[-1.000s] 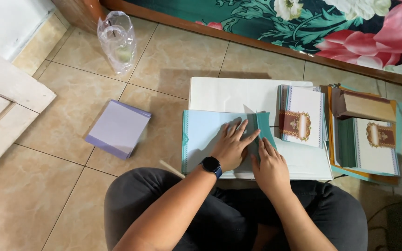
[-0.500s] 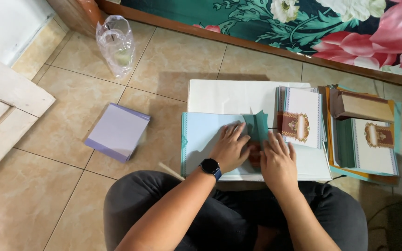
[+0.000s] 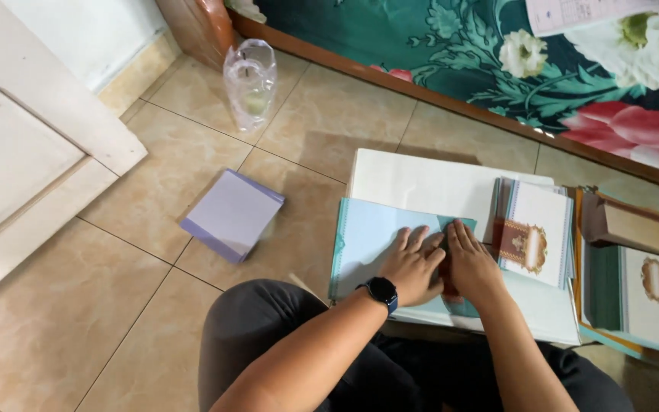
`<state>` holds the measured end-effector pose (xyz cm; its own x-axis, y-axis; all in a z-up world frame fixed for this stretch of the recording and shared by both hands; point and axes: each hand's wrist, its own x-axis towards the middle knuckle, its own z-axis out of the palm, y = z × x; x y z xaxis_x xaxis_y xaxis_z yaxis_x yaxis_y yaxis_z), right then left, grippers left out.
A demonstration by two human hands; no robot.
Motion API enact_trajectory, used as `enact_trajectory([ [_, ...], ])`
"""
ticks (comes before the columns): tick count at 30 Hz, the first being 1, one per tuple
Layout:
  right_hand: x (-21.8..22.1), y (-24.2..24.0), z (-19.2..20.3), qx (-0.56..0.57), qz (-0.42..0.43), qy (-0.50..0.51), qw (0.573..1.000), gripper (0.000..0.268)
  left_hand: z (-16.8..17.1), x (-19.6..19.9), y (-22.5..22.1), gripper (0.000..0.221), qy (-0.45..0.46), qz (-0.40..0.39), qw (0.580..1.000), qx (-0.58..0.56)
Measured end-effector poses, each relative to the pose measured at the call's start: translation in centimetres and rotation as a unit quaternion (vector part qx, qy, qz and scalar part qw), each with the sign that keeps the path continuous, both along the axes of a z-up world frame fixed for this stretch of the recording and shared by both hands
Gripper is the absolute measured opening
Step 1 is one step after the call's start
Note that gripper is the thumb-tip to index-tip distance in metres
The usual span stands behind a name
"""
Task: The person places printed invitation inserts into decorative folders one at a time, organizing and stacking the finished pieces on a table.
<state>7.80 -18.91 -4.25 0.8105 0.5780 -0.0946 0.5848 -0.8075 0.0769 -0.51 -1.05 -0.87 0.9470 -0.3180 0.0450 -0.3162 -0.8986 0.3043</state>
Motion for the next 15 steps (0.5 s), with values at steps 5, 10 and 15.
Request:
enact_trajectory([
  [5, -0.5, -0.1, -0.6, -0.001, 0.007, -0.004, 1.000, 0.074, 0.8, 0.3, 0.4, 0.033, 0.016, 0.016, 1.000, -0.019],
  [10, -9.4, -2.4, 0.9, -0.008, 0.096, -0.095, 0.991, 0.056, -3.6, 0.8, -0.7, 0.035, -0.146, 0.033, 0.985, -0.084],
  [15, -16.3, -3.7, 2.9, 0.003, -0.023, -0.064, 0.998, 0.070, -4.1, 0.7, -0.9, 0.057, -0.136, 0.026, 0.984, -0.108],
])
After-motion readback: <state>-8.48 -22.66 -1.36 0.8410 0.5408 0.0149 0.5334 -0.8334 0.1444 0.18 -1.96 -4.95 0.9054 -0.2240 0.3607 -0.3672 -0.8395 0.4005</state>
